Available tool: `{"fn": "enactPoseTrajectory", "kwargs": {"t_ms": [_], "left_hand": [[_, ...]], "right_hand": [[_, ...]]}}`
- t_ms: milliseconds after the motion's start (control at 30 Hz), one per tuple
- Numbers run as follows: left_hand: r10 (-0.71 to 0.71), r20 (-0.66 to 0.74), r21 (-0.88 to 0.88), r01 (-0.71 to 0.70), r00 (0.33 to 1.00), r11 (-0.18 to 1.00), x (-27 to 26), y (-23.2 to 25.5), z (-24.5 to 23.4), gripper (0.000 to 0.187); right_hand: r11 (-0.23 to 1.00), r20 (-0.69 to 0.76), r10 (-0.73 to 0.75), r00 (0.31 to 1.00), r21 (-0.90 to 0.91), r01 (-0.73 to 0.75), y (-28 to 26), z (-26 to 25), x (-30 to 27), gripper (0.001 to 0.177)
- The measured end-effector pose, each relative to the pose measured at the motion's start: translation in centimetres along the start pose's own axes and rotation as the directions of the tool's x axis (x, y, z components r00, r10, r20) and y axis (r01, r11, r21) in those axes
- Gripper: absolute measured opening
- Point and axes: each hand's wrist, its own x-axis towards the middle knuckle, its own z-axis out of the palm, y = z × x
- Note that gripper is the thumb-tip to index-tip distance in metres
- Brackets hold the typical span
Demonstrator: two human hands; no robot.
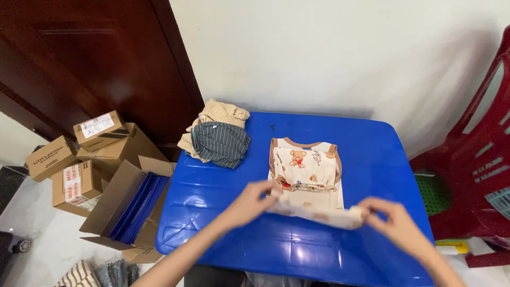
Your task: Folding baby clothes on a flat surface and stacking them
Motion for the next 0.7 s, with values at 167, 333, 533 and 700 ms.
{"fn": "enactPoseTrajectory", "kwargs": {"t_ms": [167, 333, 533, 700], "left_hand": [[-0.143, -0.252, -0.358, 0.045, 0.957, 0.933, 9.2, -6.8, 0.4, 0.016], [-0.378, -0.452, -0.196, 0.323, 0.808, 0.926, 14.5, -13.1, 0.2, 0.028], [-0.4, -0.456, -0.176, 0.36, 0.795, 0.916, 14.3, -14.0, 1.0, 0.028], [-0.369, -0.474, -0.232, 0.291, 0.8, 0.928, 14.4, -12.4, 0.4, 0.028]], "right_hand": [[0.971, -0.109, 0.001, 0.994, 0.238, 0.025, 1.6, -2.0, 9.1, 0.011], [0.619, -0.034, 0.536, 0.843, 0.695, -0.366, 11.5, 2.3, 19.0, 0.02], [0.801, -0.197, 0.478, 0.856, 0.499, -0.332, 7.0, 3.0, 17.9, 0.038], [0.845, -0.255, 0.409, 0.876, 0.469, -0.258, 10.7, 3.0, 19.2, 0.029]]}}
